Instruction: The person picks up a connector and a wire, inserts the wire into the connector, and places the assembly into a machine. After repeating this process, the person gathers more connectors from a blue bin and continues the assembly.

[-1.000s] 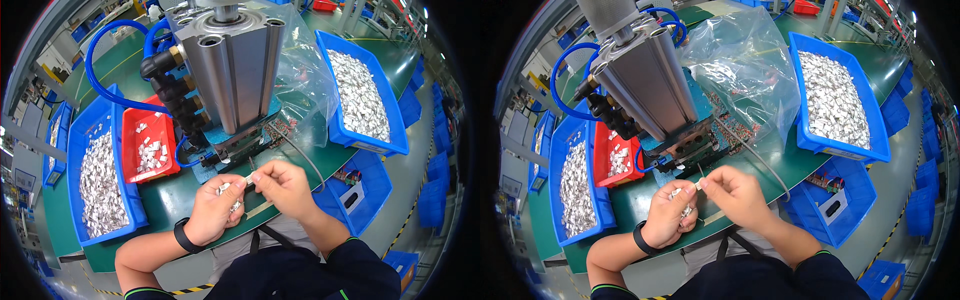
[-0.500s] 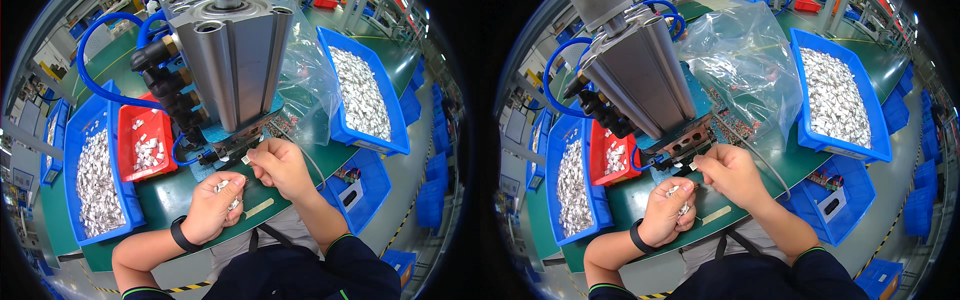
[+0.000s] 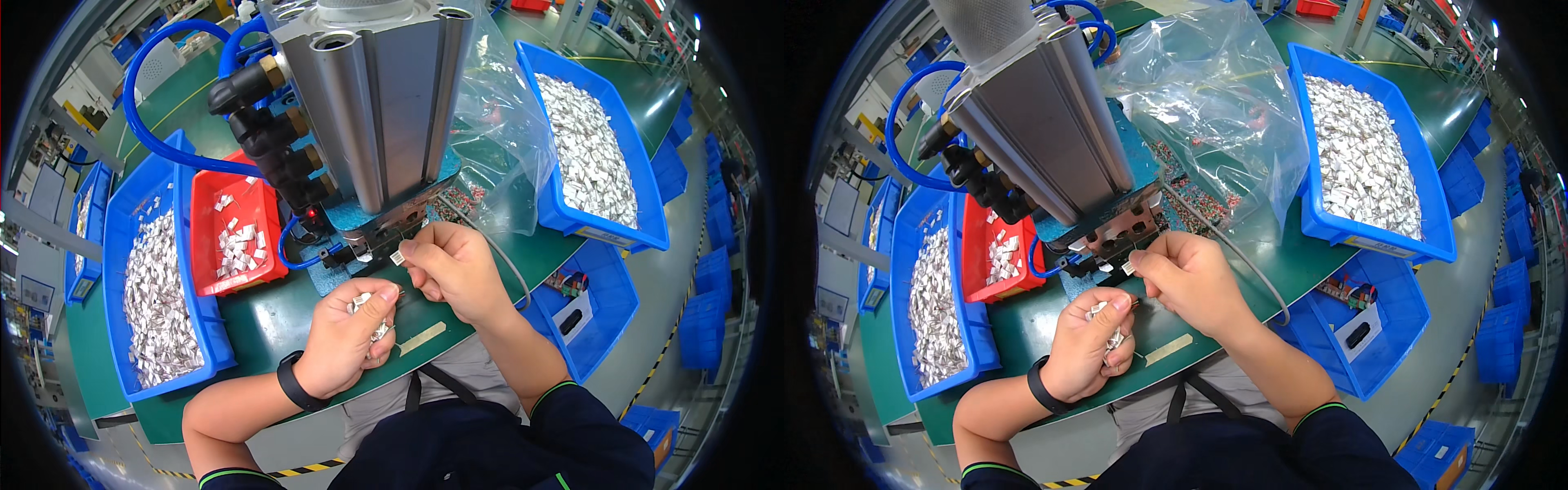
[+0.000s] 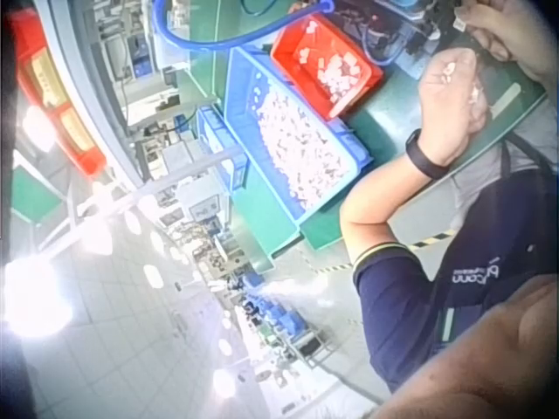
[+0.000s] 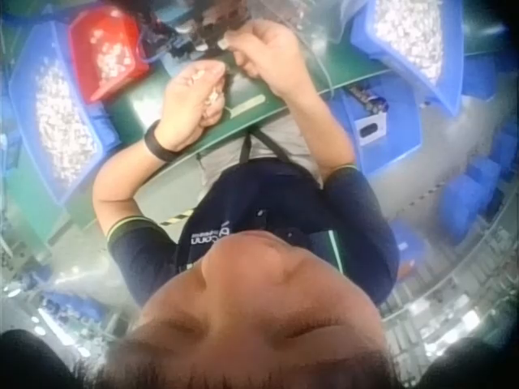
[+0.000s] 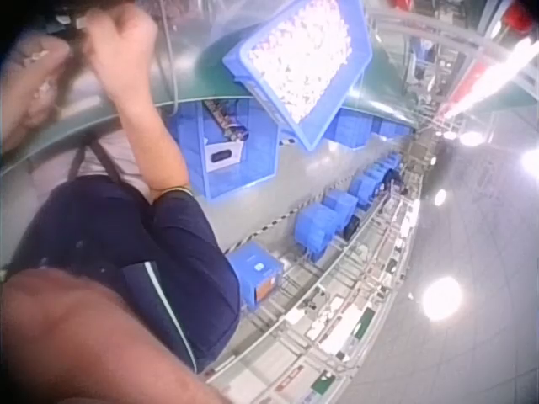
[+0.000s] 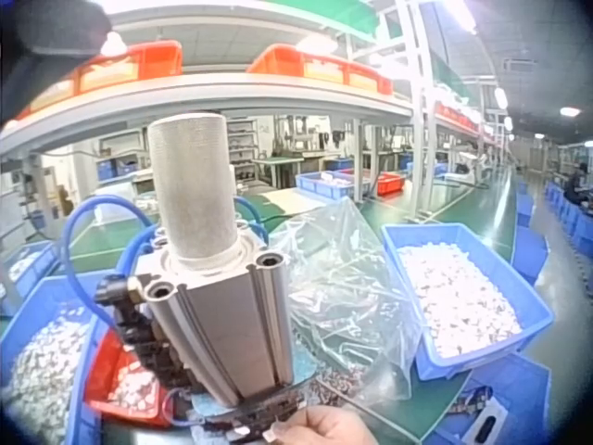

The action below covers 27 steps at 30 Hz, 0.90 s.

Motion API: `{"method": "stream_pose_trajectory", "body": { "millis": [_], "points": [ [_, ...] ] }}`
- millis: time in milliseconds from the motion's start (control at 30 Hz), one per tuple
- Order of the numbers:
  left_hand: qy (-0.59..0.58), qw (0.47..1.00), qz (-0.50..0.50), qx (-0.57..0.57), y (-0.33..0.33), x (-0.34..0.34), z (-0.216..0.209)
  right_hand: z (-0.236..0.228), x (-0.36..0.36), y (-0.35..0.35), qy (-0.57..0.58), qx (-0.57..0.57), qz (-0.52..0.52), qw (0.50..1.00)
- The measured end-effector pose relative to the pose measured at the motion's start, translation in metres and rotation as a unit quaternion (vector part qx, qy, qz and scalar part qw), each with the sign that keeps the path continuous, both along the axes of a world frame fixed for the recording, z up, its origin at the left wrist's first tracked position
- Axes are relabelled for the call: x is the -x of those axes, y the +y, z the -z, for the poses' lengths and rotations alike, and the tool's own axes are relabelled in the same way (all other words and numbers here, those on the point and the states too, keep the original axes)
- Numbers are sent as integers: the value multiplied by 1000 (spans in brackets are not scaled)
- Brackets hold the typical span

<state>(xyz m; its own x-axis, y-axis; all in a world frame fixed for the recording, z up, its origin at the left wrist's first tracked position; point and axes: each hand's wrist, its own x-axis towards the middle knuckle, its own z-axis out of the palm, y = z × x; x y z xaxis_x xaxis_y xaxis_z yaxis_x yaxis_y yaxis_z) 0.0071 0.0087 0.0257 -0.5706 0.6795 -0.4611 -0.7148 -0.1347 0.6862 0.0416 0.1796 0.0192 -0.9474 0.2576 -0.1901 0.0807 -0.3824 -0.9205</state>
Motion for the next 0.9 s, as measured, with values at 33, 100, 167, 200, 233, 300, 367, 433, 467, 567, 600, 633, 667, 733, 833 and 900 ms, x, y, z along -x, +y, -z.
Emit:
{"method": "stream_pose_trajectory", "body": {
  "millis": [33, 100, 167, 200, 233, 300, 367, 433, 467, 567, 600, 633, 667, 733, 833, 900],
  "points": [
    [0, 1000, 0, 0, 0, 0, 0, 0, 0, 0, 0, -1, -1, 1000],
    [1, 1000, 2, -2, 0, 0, 0, 1, 0, 1, 1, 2, -2, 1000],
    [2, 1000, 1, -3, 1, 0, 1, 0, 0, 0, 2, 4, -2, 1000],
    [2, 1000, 0, -3, 0, 0, 1, -3, 1, -1, -8, 9, 0, 1000],
    [2, 1000, 0, -3, 0, 0, 1, -4, 1, -1, -17, 14, 2, 1000],
    [1, 1000, -6, 2, 0, 0, 0, -2, -1, -1, -13, 5, 5, 1000],
    [1, 1000, -8, 0, 1, 0, 0, -1, -5, -1, -8, -4, 8, 1000],
    [1, 1000, -12, -1, 1, -1, 0, 1, -12, -2, -2, -53, 8, 999],
    [2, 1000, -12, 0, 1, -1, 0, 1, -13, -1, -1, -52, 8, 999],
    [3, 1000, -12, 2, 1, -1, 0, 1, -16, 0, 12, -54, 0, 998],
    [2, 1000, -13, 3, 1, -1, 0, 0, -17, 0, 4, -54, -10, 998],
    [2, 1000, -13, 4, 1, -1, 0, -1, -17, 1, -4, -53, -21, 998],
    [3, 1000, -13, 3, 0, -1, 0, 0, -18, 1, -4, -53, -20, 998],
    [4, 1000, -13, 2, 1, -1, 0, 3, -19, 1, 8, 131, -46, 990],
    [4, 1000, -19, 3, 0, 0, 0, 2, -25, 5, -37, 208, -122, 970],
    [6, 1000, -17, -4, 0, 0, 1, 9, -27, 0, -31, 151, -135, 979]
  ]
}}
